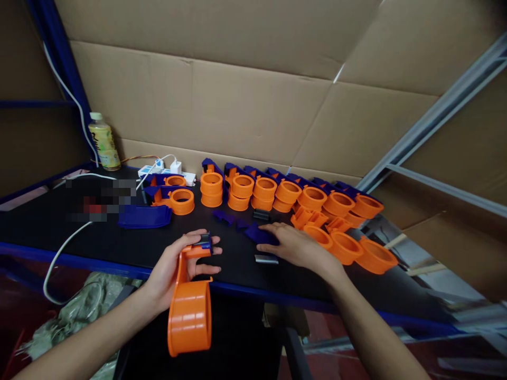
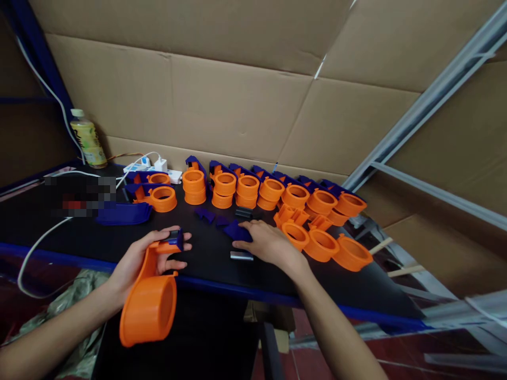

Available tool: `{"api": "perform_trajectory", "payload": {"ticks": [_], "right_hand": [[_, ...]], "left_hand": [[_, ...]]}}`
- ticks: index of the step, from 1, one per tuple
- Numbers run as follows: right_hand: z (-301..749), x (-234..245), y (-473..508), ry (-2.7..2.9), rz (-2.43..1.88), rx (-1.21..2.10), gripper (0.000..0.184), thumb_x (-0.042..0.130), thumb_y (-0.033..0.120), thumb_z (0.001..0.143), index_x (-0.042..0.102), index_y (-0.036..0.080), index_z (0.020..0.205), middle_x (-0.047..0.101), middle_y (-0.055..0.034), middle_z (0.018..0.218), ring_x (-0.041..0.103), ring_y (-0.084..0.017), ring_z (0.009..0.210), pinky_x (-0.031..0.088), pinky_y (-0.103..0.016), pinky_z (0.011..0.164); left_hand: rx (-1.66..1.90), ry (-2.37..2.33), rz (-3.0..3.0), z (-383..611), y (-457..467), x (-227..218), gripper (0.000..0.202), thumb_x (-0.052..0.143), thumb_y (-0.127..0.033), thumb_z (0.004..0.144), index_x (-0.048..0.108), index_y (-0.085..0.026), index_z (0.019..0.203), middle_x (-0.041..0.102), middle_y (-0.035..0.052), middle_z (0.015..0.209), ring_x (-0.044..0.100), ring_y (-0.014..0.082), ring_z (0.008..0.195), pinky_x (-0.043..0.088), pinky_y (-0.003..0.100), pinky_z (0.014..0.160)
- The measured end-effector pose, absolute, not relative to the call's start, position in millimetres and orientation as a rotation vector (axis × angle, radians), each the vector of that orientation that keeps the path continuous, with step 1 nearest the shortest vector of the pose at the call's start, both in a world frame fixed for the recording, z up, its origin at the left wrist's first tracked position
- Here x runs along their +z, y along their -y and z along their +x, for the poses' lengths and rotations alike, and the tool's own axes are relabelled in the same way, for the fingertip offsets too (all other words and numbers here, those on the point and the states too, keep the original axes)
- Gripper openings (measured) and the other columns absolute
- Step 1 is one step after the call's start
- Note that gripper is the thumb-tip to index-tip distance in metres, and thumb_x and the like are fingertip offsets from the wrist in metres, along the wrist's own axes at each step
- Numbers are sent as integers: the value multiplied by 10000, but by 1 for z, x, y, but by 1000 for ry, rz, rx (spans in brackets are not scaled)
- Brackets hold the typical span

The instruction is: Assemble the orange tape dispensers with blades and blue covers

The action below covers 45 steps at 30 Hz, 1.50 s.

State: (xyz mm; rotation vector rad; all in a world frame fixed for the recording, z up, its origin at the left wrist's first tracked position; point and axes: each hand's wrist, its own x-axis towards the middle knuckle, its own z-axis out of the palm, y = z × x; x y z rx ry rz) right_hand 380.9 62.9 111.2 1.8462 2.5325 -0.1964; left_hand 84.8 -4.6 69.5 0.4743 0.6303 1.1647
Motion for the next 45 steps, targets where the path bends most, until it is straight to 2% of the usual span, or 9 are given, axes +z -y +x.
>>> {"api": "perform_trajectory", "payload": {"ticks": [7,13,16,22,27,32,36,39,45], "right_hand": [[387,106,-70,-2611,1845,-114,605,709,404,828,584,183,1378,631,-149,1254,624,-289,1128,475,-371,961],[386,107,-72,-2856,1965,-168,202,710,318,815,669,192,968,653,-45,890,610,-194,767,476,-308,714],[369,123,-52,-3074,2120,-306,198,668,386,880,635,200,940,649,-33,841,590,-181,744,477,-303,697],[319,126,4,-2729,1672,-2398,375,755,478,819,680,225,1086,724,-67,1052,682,-233,970,551,-354,831],[289,82,14,-2120,1414,-3085,474,776,504,781,695,246,1170,729,-96,1160,678,-267,1102,520,-421,977],[285,73,11,-2244,1558,-3064,470,787,438,794,682,249,1211,711,-72,1230,658,-259,1143,484,-424,1050],[286,84,10,-2596,1755,-2709,510,772,414,825,637,275,1296,677,-46,1298,613,-248,1213,468,-402,1075],[285,92,18,-2687,1815,-2464,584,741,417,857,561,293,1399,613,-54,1396,578,-256,1269,473,-410,1079],[300,101,25,-3014,2178,-2137,557,606,453,953,498,273,1469,586,-83,1432,547,-278,1318,447,-441,1116]], "left_hand": [[1265,-552,505,86,0,65,268,628,-184,849,656,-149,1113,764,188,1154,724,365,1086,591,560,908],[1427,-481,643,90,9,72,225,678,-145,827,657,-185,1047,753,143,1197,726,272,1049,596,420,902],[1490,-462,712,94,9,79,215,712,-113,804,651,-204,989,771,77,1113,732,259,1030,593,400,898],[1535,-473,657,106,-6,91,487,776,-146,774,625,-229,1230,781,48,1066,718,286,1101,509,493,1042],[1436,-388,569,113,-25,95,619,768,-153,792,563,-245,1369,775,49,1081,733,266,1040,517,513,1024],[1446,-366,607,118,-32,94,475,734,-193,847,611,-205,1306,742,82,1204,711,265,1091,517,478,1027],[1386,-389,733,122,-28,90,335,732,-353,865,684,-161,1135,756,112,1149,680,300,1155,522,429,1009],[1361,-464,763,123,-25,85,276,767,-327,834,684,-168,1043,772,97,1077,688,301,1147,544,398,962],[1360,-438,685,118,-16,79,285,672,-344,862,662,-168,1085,705,118,1255,665,334,1163,572,468,922]]}}
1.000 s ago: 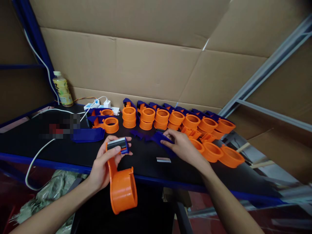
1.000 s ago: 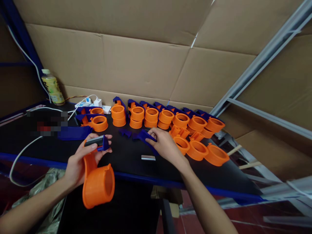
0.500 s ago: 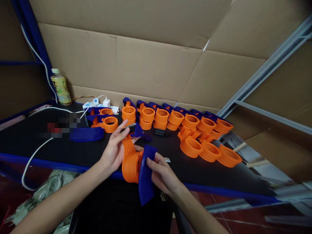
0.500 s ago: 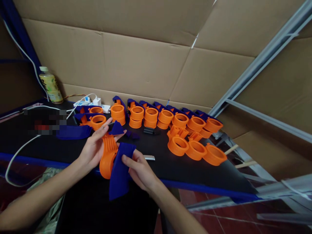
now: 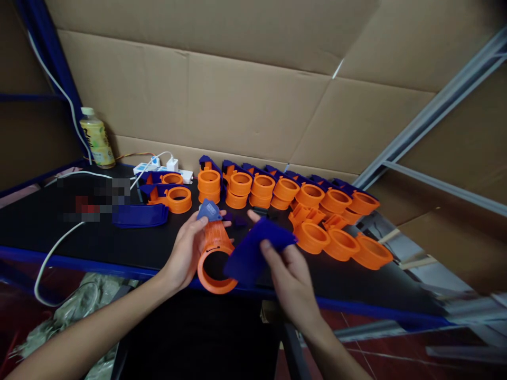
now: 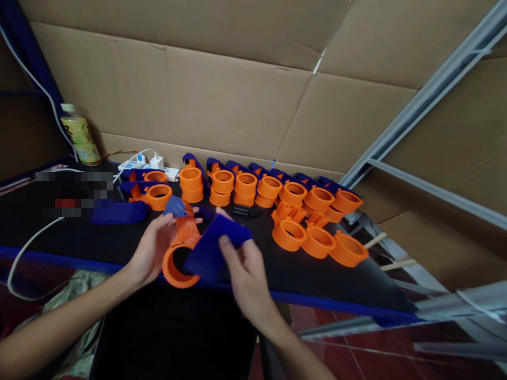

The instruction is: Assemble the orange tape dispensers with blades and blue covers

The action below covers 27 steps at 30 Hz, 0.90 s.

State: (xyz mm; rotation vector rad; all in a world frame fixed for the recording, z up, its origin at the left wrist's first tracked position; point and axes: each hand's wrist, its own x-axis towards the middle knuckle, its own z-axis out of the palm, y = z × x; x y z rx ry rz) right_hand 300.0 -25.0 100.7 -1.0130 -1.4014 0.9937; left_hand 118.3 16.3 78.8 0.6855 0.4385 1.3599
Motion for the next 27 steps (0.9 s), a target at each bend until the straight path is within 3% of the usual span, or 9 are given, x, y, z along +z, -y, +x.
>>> {"api": "perform_trajectory", "payload": {"ticks": [4,8,10,14,22,27], "right_hand": [[317,106,16,1453,-1042,641,561,509,442,1001,419,266,1525,653,-101,1338,645,-290,1184,530,-463,1008],[312,108,18,1849,-1171,248,530,440,271,1016,392,322,1542,654,-69,1298,658,-241,1114,528,-426,997],[302,104,22,2023,-1142,232,588,413,181,997,345,331,1562,656,-61,1262,652,-223,1092,535,-413,980],[286,93,26,2185,-960,390,654,394,117,978,267,323,1585,547,-49,1434,547,-197,1274,468,-398,1089],[286,91,40,2227,-1033,426,618,443,238,1022,225,309,1597,531,-68,1414,528,-200,1268,450,-387,1099],[295,98,50,2145,-1037,327,558,376,276,1048,248,307,1590,512,-62,1415,499,-204,1290,421,-379,1115]], "left_hand": [[1375,-424,749,116,-2,74,302,624,-326,880,643,-185,1147,682,121,1284,664,335,1130,570,520,911],[1398,-408,836,117,10,66,394,609,-310,887,588,-234,1272,655,105,1315,638,324,1159,541,513,953],[1433,-424,865,118,12,63,430,627,-306,870,577,-253,1294,646,86,1328,602,312,1212,489,491,1026],[1497,-485,903,115,11,58,495,691,-305,818,577,-281,1299,655,49,1278,576,280,1230,404,450,1106],[1522,-593,923,111,14,54,481,769,-324,809,627,-268,1266,696,44,1089,663,195,954,526,305,881],[1563,-530,1058,107,20,62,549,795,-330,775,631,-236,1290,692,64,1038,664,235,970,532,320,866]]}}
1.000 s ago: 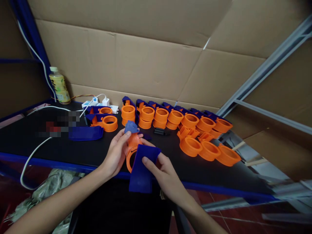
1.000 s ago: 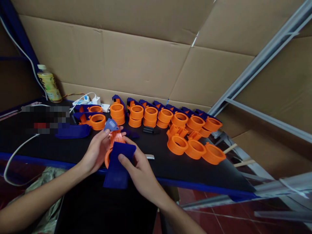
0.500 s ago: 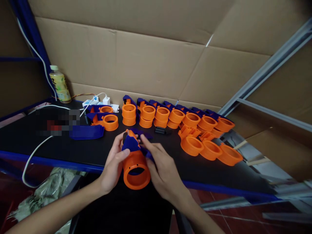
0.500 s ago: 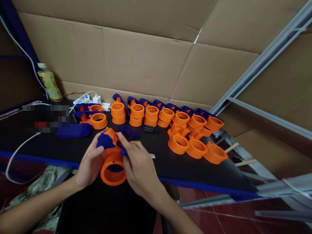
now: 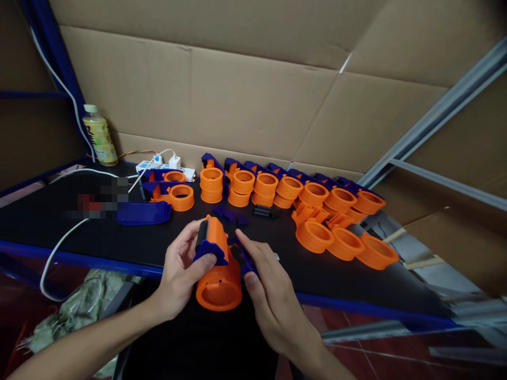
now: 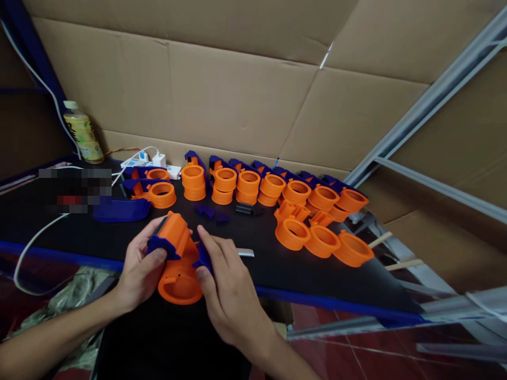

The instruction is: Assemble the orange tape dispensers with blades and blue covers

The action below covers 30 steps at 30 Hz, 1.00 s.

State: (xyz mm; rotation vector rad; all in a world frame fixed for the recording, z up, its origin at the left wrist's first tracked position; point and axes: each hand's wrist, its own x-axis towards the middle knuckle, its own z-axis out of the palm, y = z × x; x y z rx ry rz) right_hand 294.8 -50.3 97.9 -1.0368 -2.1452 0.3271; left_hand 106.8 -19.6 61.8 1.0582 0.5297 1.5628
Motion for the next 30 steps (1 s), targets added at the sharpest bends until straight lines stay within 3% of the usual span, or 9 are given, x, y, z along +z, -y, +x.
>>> {"api": "perform_trajectory", "payload": {"ticks": [7,14,23,26,30], "right_hand": [[285,103,50,2105,-1052,327,684,500,344,1014,176,277,1613,433,-85,1478,453,-231,1352,393,-377,1150],[289,102,49,2083,-978,396,630,489,387,1023,249,284,1597,466,-84,1448,474,-232,1328,398,-378,1137],[292,102,48,2080,-966,370,616,504,404,1008,315,267,1578,509,-105,1410,514,-262,1280,430,-418,1095],[295,104,46,2071,-963,431,610,530,424,990,364,269,1556,518,-115,1404,526,-280,1268,440,-438,1080],[299,104,42,1993,-897,667,640,709,474,871,511,281,1449,565,-106,1325,573,-272,1190,469,-411,1034]], "left_hand": [[1538,-498,1099,104,25,69,536,771,-315,800,621,-243,1308,705,93,1123,668,283,1065,540,353,908],[1588,-507,1204,103,26,69,541,806,-274,769,652,-256,1287,734,70,1156,685,248,1069,526,293,938],[1560,-548,1229,104,30,77,554,862,-272,702,667,-246,1220,738,66,1112,691,275,1066,538,330,924],[1519,-575,1279,104,33,82,644,905,-265,639,638,-272,1225,715,53,1113,671,272,1075,537,331,916],[1557,-673,1379,105,40,86,715,938,-204,577,614,-308,1206,671,27,1099,668,232,971,548,299,827]]}}
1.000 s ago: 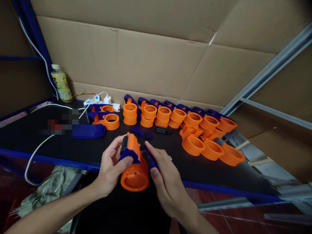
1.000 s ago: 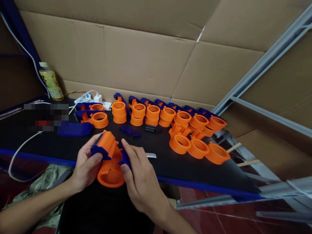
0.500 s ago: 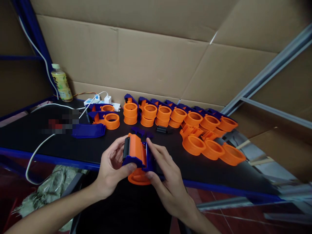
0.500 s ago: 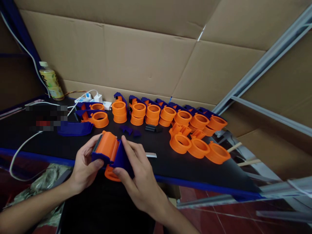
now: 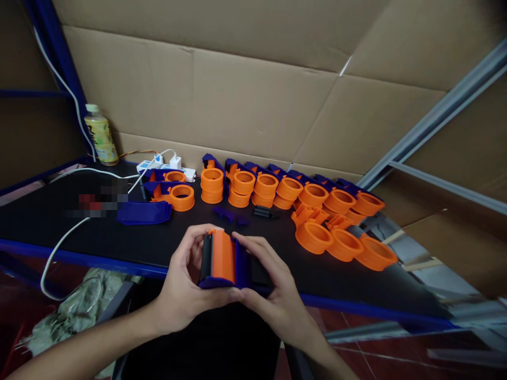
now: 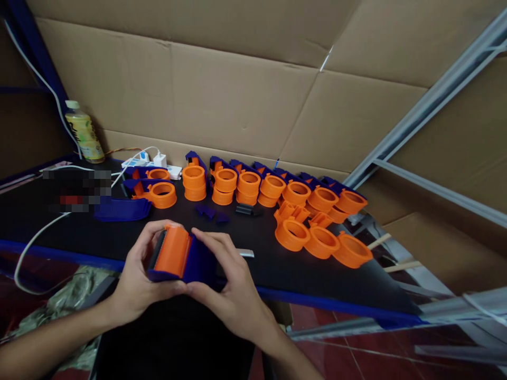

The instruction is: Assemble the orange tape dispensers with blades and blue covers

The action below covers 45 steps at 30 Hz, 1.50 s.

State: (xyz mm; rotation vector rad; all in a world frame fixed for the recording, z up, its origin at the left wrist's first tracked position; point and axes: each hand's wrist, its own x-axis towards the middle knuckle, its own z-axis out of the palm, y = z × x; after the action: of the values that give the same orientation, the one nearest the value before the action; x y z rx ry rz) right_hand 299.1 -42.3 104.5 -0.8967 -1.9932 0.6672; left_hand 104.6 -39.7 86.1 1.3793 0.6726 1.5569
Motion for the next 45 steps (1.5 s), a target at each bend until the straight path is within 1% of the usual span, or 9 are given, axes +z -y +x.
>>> {"api": "perform_trajectory", "payload": {"ticks": [5,9,16,24,33,35,37,40,45], "right_hand": [[302,101,34,1713,-683,1007,351,757,454,838,718,242,1115,627,-65,1017,614,-201,932,514,-319,816],[301,99,31,1575,-609,1111,246,840,408,758,744,225,891,583,-16,838,566,-164,803,491,-307,759],[298,104,39,1528,-657,1167,201,875,333,721,729,215,791,532,21,729,511,-126,694,442,-261,656],[298,110,40,1527,-791,1173,245,856,392,735,710,195,747,561,1,768,540,-132,716,468,-265,659],[309,120,46,1871,-914,630,89,676,259,920,761,238,932,663,-52,967,648,-185,896,536,-331,817],[309,118,53,1953,-1016,351,260,584,261,975,715,283,1199,646,-81,1136,633,-220,1044,532,-381,907],[307,112,64,2041,-1068,101,492,576,345,978,516,288,1463,567,-124,1324,565,-283,1201,506,-459,991],[300,98,79,2171,-1096,-147,896,696,484,875,243,230,1606,467,-178,1452,487,-372,1293,474,-551,1037],[299,91,83,2140,-1197,-269,862,689,288,877,232,237,1605,496,-166,1430,518,-348,1273,495,-530,1027]], "left_hand": [[1516,-492,1606,101,45,85,767,955,-166,535,618,-312,1209,638,50,1112,641,273,1037,540,357,886],[1452,-394,1697,97,43,84,812,959,-139,514,619,-300,1233,649,90,1152,621,334,1107,507,489,995],[1366,-287,1725,90,38,87,905,1006,-212,416,645,-300,1241,663,82,1128,628,328,1069,392,630,1130],[1322,-310,1693,90,29,84,874,1005,-203,412,665,-317,1208,605,95,1199,631,335,1121,433,589,1099],[1259,-436,1510,97,36,92,725,937,-116,566,643,-292,1205,693,89,1244,636,323,1195,518,432,1004],[1333,-528,1377,101,36,90,626,894,-165,665,615,-277,1214,711,85,1230,676,290,1117,539,398,948],[1416,-633,1230,106,34,88,533,861,-228,727,607,-253,1195,716,81,1209,689,264,1062,538,370,917],[1468,-781,1033,112,31,87,475,854,-293,743,609,-221,1144,710,63,1143,674,229,1024,518,342,910],[1394,-746,881,126,30,93,427,840,-304,764,596,-228,1106,689,17,1022,654,183,993,505,337,939]]}}
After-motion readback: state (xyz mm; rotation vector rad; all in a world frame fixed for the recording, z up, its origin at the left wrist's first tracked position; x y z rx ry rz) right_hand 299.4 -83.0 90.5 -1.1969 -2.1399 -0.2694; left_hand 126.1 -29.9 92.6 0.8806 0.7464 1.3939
